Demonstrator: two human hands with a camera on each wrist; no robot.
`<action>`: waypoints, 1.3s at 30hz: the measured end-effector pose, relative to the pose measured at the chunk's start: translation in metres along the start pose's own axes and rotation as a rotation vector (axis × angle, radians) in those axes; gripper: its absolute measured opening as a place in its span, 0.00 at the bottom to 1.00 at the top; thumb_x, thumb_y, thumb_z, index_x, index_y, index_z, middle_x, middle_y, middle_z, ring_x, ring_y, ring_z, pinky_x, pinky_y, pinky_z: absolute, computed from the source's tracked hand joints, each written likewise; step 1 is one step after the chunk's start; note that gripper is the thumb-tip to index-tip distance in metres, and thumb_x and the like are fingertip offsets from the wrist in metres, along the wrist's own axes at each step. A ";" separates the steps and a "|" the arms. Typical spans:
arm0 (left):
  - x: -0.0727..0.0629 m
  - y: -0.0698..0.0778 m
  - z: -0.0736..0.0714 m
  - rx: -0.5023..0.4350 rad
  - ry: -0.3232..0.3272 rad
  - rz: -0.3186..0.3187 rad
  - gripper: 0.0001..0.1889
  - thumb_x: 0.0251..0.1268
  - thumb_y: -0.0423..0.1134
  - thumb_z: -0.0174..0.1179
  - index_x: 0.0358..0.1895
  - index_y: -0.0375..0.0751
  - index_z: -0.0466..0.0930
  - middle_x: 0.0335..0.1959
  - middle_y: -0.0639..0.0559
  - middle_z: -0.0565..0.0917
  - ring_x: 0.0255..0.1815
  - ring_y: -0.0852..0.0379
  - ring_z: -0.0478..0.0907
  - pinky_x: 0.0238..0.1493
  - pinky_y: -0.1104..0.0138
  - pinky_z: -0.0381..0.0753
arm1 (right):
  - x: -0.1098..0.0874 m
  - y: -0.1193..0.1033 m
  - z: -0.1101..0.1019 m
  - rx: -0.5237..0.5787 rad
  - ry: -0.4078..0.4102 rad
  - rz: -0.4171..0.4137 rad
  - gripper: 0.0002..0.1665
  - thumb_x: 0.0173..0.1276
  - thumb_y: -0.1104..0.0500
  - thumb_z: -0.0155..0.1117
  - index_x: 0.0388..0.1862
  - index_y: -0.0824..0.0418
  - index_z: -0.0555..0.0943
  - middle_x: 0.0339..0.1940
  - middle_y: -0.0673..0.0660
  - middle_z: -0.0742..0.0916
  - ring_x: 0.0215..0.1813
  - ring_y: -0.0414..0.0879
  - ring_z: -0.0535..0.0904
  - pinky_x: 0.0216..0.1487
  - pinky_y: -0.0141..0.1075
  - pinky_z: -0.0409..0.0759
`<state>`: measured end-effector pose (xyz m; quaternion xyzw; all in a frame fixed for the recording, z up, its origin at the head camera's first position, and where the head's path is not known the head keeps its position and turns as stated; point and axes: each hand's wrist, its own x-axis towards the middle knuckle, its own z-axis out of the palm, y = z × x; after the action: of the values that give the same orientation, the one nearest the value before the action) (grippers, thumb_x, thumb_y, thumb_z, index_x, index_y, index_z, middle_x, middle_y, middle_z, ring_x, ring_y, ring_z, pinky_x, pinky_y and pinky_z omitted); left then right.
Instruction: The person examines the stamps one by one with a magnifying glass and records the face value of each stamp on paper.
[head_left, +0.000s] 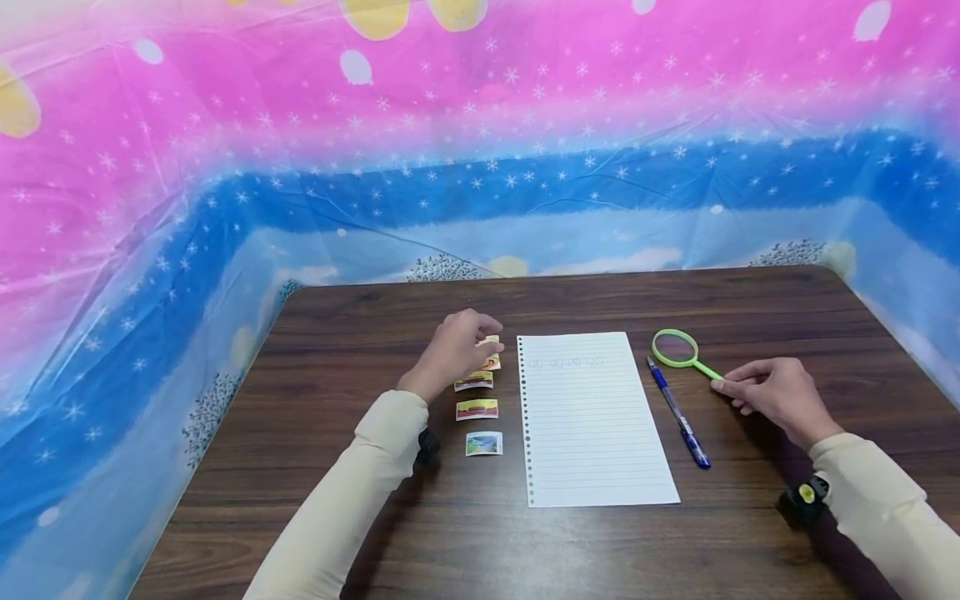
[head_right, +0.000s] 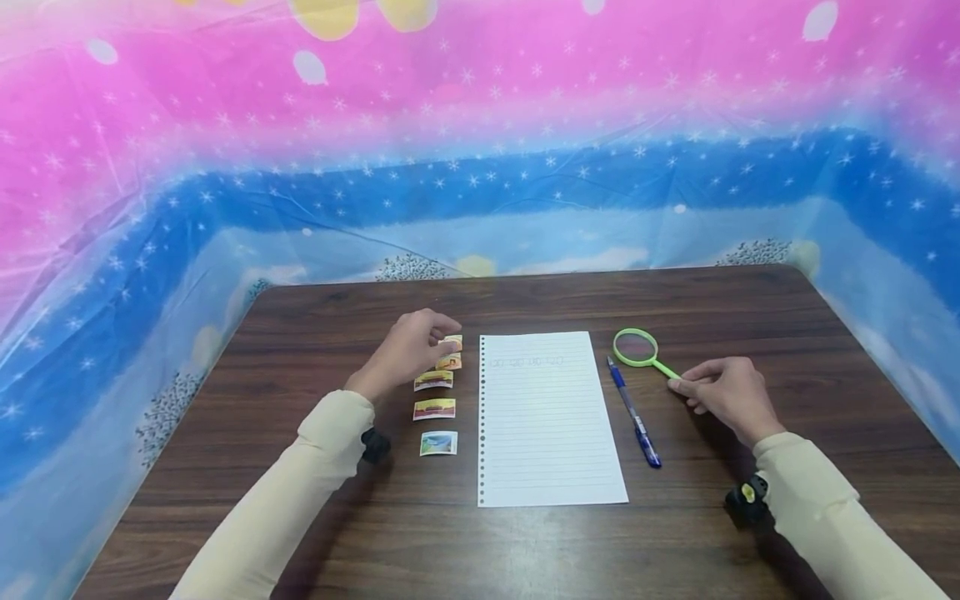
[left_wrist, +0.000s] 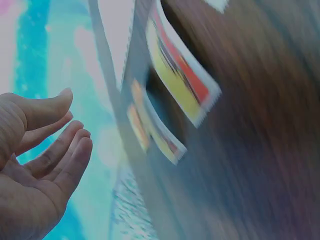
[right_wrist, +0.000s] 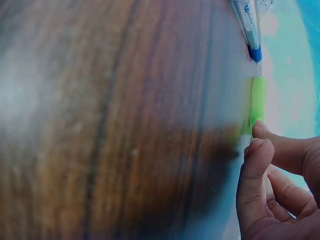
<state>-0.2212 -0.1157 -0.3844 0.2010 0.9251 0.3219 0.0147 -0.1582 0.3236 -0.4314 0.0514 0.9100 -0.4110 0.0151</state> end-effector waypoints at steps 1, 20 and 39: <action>-0.002 0.004 0.001 -0.005 -0.004 0.019 0.17 0.71 0.36 0.65 0.59 0.33 0.82 0.55 0.42 0.82 0.55 0.45 0.81 0.54 0.54 0.81 | 0.000 0.000 0.000 0.003 0.003 0.004 0.23 0.70 0.53 0.70 0.45 0.75 0.85 0.29 0.56 0.89 0.27 0.45 0.84 0.27 0.39 0.84; -0.038 0.053 0.030 0.094 -0.209 0.235 0.25 0.71 0.38 0.65 0.68 0.35 0.75 0.61 0.40 0.80 0.62 0.46 0.77 0.60 0.57 0.78 | -0.012 -0.028 0.006 0.014 -0.038 -0.080 0.29 0.67 0.48 0.73 0.50 0.74 0.82 0.32 0.60 0.89 0.29 0.48 0.84 0.30 0.40 0.84; -0.052 0.059 0.061 0.261 -0.408 0.276 0.33 0.69 0.46 0.67 0.73 0.39 0.70 0.76 0.43 0.67 0.78 0.51 0.61 0.75 0.63 0.61 | -0.025 -0.040 0.035 -0.149 -0.123 -0.126 0.28 0.61 0.44 0.77 0.45 0.67 0.85 0.27 0.53 0.86 0.25 0.47 0.80 0.25 0.40 0.77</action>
<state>-0.1427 -0.0573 -0.4030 0.3861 0.9005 0.1518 0.1305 -0.1380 0.2691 -0.4232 -0.0325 0.9368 -0.3449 0.0486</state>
